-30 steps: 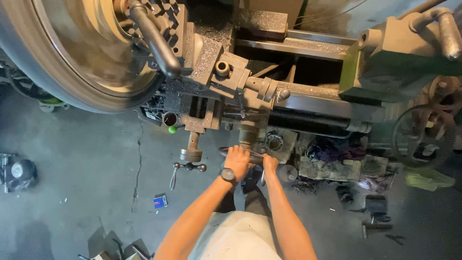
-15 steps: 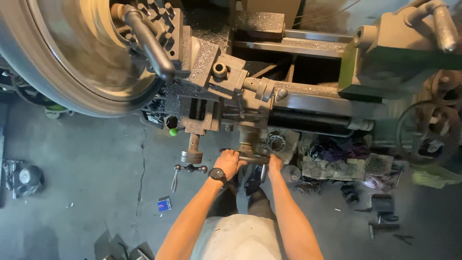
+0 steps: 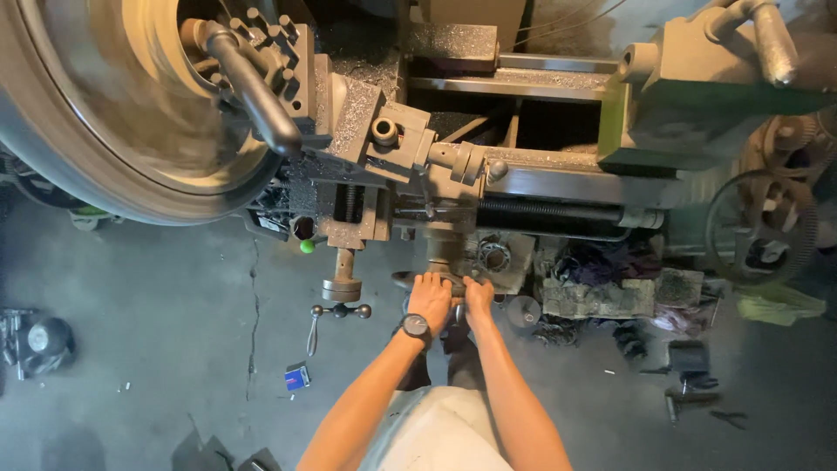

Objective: Machining a motorcycle wheel hub using a lathe and measuring dimensions with calipers.

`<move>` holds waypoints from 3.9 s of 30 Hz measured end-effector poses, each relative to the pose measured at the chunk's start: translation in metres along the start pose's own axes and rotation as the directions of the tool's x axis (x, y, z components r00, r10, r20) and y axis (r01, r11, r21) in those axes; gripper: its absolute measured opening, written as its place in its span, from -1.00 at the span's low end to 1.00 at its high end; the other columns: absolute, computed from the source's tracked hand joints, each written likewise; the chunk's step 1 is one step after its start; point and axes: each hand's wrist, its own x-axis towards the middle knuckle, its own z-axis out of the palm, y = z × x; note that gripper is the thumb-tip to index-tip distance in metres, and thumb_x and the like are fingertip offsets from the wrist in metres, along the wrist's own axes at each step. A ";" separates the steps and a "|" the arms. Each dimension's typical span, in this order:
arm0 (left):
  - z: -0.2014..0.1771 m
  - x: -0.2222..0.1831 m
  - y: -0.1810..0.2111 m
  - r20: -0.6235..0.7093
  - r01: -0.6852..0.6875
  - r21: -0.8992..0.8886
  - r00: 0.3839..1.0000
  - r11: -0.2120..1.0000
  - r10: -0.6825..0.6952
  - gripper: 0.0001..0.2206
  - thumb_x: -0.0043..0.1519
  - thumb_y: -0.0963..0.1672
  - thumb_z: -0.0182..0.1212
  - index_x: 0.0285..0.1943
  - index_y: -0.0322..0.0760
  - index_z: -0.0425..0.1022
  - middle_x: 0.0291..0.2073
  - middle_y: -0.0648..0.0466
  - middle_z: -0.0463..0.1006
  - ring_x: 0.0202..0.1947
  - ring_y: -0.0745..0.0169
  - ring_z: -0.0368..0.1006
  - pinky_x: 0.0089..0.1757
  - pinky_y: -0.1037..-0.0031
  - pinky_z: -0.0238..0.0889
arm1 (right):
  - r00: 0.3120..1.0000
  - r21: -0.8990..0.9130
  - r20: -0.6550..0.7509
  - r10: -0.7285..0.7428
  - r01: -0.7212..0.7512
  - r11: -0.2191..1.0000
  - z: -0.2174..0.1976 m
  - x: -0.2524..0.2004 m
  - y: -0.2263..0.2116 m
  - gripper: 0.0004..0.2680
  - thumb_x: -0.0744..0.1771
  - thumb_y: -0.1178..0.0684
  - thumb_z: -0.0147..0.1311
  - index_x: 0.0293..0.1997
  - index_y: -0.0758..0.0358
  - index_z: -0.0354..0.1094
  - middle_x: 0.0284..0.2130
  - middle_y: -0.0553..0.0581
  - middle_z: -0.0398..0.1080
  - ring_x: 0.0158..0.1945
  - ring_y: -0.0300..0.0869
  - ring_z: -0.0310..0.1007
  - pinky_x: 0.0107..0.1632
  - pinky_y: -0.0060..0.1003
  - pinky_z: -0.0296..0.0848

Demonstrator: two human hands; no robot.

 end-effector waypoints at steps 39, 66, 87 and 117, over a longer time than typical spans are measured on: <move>-0.033 -0.005 -0.044 -0.021 -0.106 -0.252 0.994 0.962 0.104 -0.53 0.13 0.06 0.26 0.00 -0.42 0.54 0.04 -0.27 0.46 0.04 -0.27 0.35 -0.02 0.08 0.30 | 0.995 -0.051 0.011 -0.099 0.099 0.994 -0.023 0.061 0.057 -0.85 0.26 0.24 0.18 -0.18 0.55 0.40 -0.33 0.25 0.43 -0.27 -0.12 0.37 -0.31 -0.22 0.36; 0.003 0.002 0.002 0.077 0.073 0.155 0.993 0.985 -0.086 -0.48 0.15 0.13 0.28 -0.18 -0.48 0.55 -0.26 -0.22 0.56 -0.09 -0.17 0.43 -0.03 0.12 0.22 | 0.990 -0.210 -0.088 -0.109 0.088 0.974 0.004 -0.023 -0.015 -0.58 0.23 0.11 0.14 0.19 0.55 0.35 0.03 0.41 0.48 0.06 0.04 0.48 0.11 -0.19 0.42; 0.005 -0.008 -0.031 -0.047 -0.033 -0.133 0.999 0.991 0.027 -0.63 0.20 0.03 0.27 -0.21 -0.44 0.50 -0.25 -0.20 0.53 -0.13 -0.23 0.39 -0.05 0.09 0.23 | 0.975 0.151 -0.114 0.193 -0.175 0.973 -0.034 0.046 0.017 -0.77 0.31 0.06 0.11 -0.06 0.46 0.35 -0.23 0.26 0.43 -0.25 0.05 0.50 -0.22 0.11 0.59; -0.107 -0.138 -0.632 0.002 -0.595 -0.699 0.552 -0.397 -0.834 -0.80 0.37 -0.09 0.11 -0.20 -0.34 0.47 -0.37 -0.01 0.53 -0.41 0.10 0.42 -0.32 0.25 0.38 | 0.738 -0.216 0.342 -0.582 0.665 0.715 0.120 -0.350 -0.133 -0.87 0.40 0.24 0.05 0.01 0.45 0.47 -0.13 0.17 0.54 -0.06 -0.23 0.51 0.05 -0.38 0.45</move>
